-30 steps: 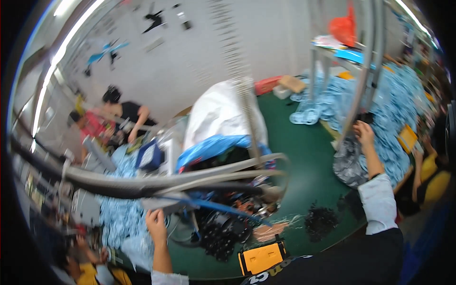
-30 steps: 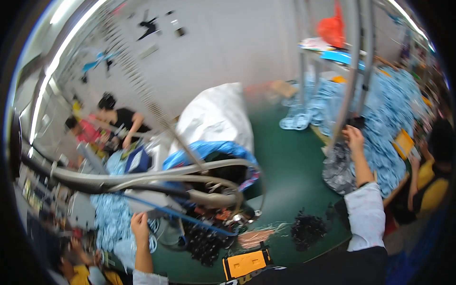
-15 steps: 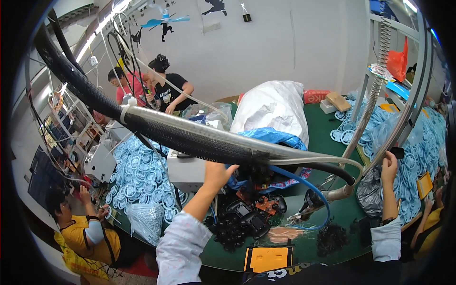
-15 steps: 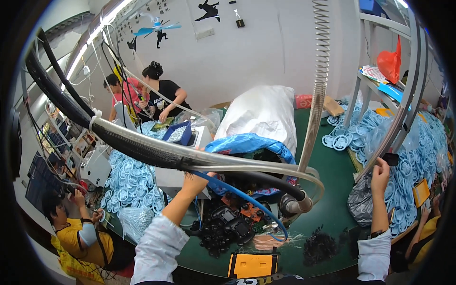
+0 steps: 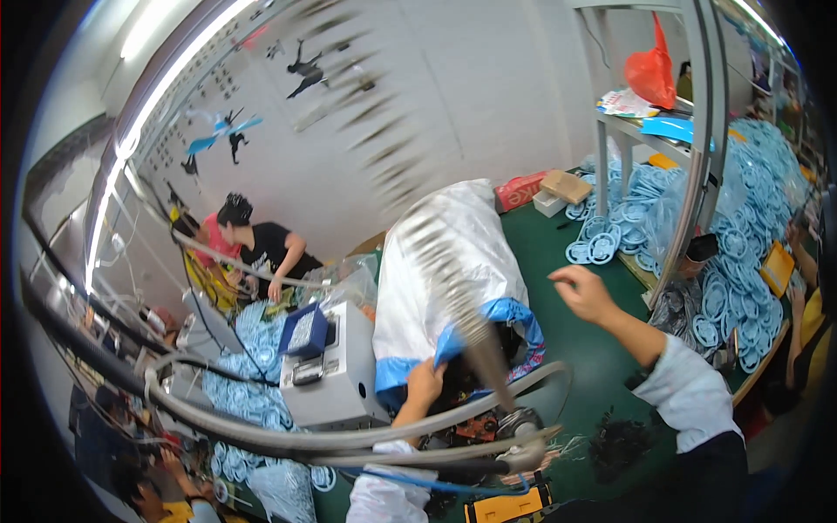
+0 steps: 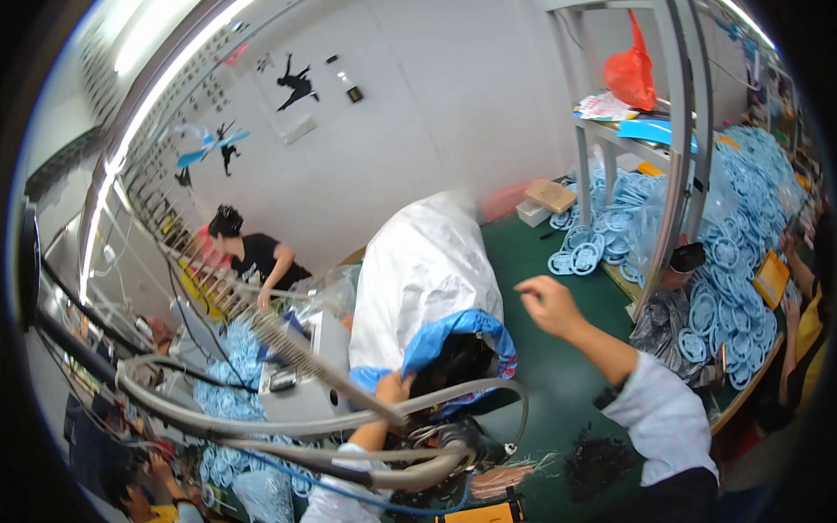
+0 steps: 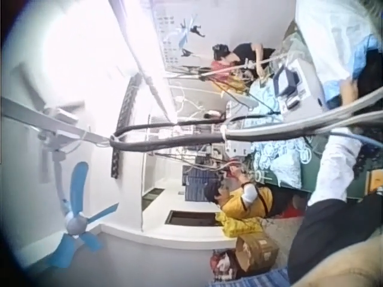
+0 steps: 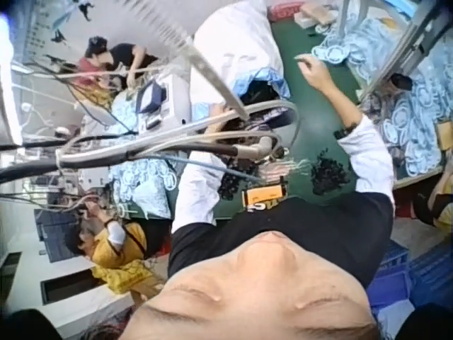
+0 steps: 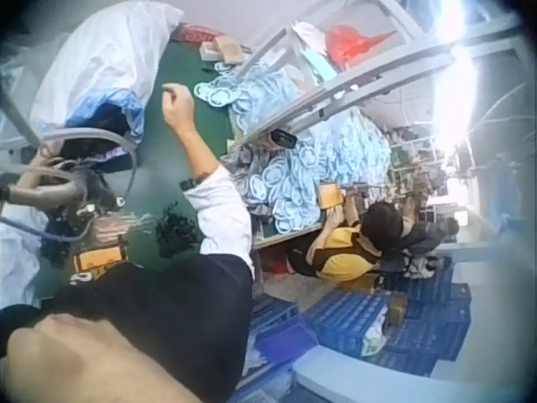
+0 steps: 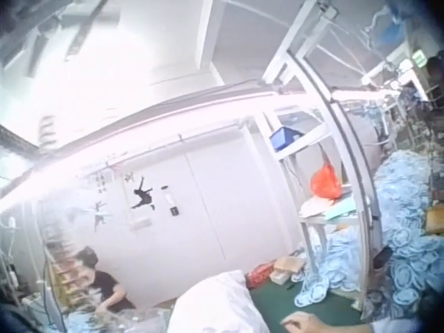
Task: Assembling small plastic parts and using a sorting machine in a factory setting.
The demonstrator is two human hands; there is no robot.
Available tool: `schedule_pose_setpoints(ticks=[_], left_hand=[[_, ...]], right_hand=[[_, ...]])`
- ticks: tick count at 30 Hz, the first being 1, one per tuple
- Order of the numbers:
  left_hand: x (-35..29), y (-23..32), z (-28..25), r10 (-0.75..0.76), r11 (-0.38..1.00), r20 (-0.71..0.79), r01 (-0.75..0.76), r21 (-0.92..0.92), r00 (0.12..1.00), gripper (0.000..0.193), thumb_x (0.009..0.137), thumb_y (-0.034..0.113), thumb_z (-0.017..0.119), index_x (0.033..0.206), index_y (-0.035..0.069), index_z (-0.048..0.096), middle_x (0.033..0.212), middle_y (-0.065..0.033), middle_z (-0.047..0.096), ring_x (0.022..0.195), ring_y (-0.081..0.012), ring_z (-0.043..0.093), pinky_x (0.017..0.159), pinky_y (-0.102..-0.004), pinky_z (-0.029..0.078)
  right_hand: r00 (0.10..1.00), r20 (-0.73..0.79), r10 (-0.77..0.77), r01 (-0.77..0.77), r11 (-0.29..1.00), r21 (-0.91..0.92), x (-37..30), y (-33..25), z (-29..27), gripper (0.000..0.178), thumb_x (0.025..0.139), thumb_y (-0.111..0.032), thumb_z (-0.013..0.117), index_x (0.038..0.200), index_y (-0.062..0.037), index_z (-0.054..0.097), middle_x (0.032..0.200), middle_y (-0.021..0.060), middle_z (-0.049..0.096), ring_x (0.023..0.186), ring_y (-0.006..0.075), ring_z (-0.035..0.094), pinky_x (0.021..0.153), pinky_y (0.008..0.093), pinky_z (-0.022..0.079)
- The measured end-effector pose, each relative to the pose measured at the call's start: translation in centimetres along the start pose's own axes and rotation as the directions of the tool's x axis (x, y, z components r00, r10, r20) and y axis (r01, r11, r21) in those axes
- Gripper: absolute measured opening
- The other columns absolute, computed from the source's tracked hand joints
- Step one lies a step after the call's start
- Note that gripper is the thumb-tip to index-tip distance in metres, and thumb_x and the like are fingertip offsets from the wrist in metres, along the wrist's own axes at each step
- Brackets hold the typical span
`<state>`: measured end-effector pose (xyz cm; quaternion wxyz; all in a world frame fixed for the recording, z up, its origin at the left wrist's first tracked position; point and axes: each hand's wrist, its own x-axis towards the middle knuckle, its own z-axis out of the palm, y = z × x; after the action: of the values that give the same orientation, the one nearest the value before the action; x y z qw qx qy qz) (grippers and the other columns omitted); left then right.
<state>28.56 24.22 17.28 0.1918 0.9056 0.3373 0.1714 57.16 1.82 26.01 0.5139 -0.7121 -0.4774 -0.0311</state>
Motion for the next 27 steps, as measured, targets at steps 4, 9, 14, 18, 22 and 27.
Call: schedule_pose_setpoints(ticks=[4,9,14,18,22,27], left_hand=[[-0.9,-0.2,1.8,-0.035,0.998,0.160,0.027,0.050,0.986,0.027,0.083,0.023,0.055,0.102,0.004,0.057,0.089,-0.0250,0.060,0.085,-0.0427,0.056,0.072,-0.0485,0.043],[-2.2,-0.2,1.8,0.060,0.995,0.218,-0.040,-0.097,0.974,0.030,0.083,0.015,0.053,0.110,0.003,0.052,0.099,-0.0252,0.057,0.094,-0.0444,0.052,0.079,-0.0477,0.041],[-1.8,-0.8,2.8,0.073,0.992,0.313,-0.036,-0.121,0.947,0.037,0.085,0.018,0.052,0.117,0.002,0.046,0.111,-0.0247,0.053,0.104,-0.0441,0.047,0.090,-0.0450,0.037],[-1.4,0.8,3.8,0.051,0.998,0.439,-0.059,0.003,0.897,0.055,0.088,0.038,0.048,0.126,0.000,0.041,0.132,-0.0261,0.037,0.125,-0.0413,0.029,0.105,-0.0455,0.021],[-0.3,1.6,4.3,-0.061,0.995,0.526,0.090,-0.029,0.848,0.063,0.087,0.047,0.047,0.131,0.002,0.038,0.138,-0.0246,0.030,0.131,-0.0389,0.022,0.108,-0.0460,0.014],[0.1,1.1,7.3,-0.024,0.977,0.575,0.141,-0.161,0.818,0.071,0.083,0.054,0.049,0.131,0.002,0.038,0.138,-0.0295,0.024,0.131,-0.0394,0.021,0.108,-0.0457,0.013]], right_hand=[[0.998,0.053,-0.022,0.021,1.000,0.021,8.0,4.0,9.5,0.032,0.079,-0.027,0.057,0.097,-0.0008,0.062,0.098,0.0199,0.061,0.093,0.0342,0.057,0.082,0.0391,0.045],[0.966,0.079,0.245,-0.235,0.965,-0.112,17.0,1.7,18.8,0.049,0.080,-0.044,0.056,0.100,-0.0003,0.062,0.102,0.0198,0.061,0.097,0.0323,0.057,0.086,0.0388,0.044],[0.880,0.232,0.415,-0.329,0.884,-0.333,21.0,-0.8,19.5,0.056,0.077,-0.053,0.058,0.102,-0.0033,0.063,0.106,0.0152,0.062,0.099,0.0260,0.059,0.085,0.0382,0.045],[0.816,0.417,0.400,-0.217,0.881,-0.420,21.9,4.2,23.1,0.047,0.079,-0.048,0.054,0.099,-0.0069,0.065,0.103,0.0129,0.064,0.097,0.0256,0.061,0.080,0.0368,0.047],[0.876,0.420,0.237,-0.157,0.964,-0.215,21.9,5.4,23.6,0.039,0.080,-0.038,0.052,0.093,-0.0049,0.066,0.095,0.0161,0.065,0.090,0.0306,0.062,0.077,0.0386,0.049],[0.883,0.465,0.069,-0.085,0.996,0.012,20.5,2.0,20.1,0.035,0.079,-0.033,0.047,0.079,-0.0027,0.066,0.087,0.0207,0.063,0.082,0.0374,0.060,0.073,0.0450,0.047]])
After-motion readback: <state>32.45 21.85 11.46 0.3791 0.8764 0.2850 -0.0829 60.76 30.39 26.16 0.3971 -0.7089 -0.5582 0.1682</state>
